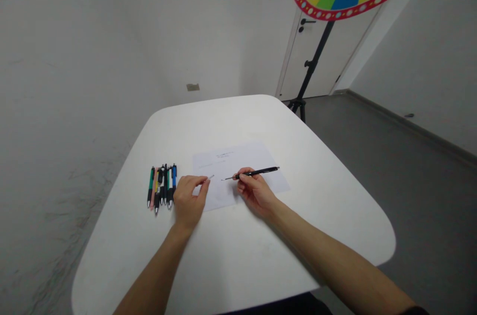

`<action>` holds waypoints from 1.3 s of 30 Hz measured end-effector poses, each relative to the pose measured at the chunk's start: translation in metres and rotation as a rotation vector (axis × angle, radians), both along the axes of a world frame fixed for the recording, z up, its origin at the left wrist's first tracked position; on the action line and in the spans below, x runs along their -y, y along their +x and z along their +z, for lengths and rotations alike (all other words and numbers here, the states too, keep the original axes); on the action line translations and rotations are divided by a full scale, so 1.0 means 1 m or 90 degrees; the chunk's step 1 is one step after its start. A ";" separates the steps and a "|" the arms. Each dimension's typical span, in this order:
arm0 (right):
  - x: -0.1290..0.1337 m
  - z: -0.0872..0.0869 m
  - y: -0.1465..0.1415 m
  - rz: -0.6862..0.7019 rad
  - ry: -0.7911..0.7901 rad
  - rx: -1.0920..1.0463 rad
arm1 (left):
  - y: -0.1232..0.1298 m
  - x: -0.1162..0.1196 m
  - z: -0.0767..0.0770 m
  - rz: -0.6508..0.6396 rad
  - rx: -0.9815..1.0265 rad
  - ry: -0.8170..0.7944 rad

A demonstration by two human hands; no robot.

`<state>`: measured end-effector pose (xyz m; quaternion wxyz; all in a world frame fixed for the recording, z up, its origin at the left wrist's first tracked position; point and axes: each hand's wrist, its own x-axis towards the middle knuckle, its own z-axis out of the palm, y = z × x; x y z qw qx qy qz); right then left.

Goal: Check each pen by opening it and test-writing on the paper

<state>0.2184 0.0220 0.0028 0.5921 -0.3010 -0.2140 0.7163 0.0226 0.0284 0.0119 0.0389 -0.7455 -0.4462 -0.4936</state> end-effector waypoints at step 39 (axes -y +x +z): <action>0.001 0.002 -0.002 -0.009 -0.014 0.023 | 0.000 -0.003 -0.006 0.012 -0.112 -0.094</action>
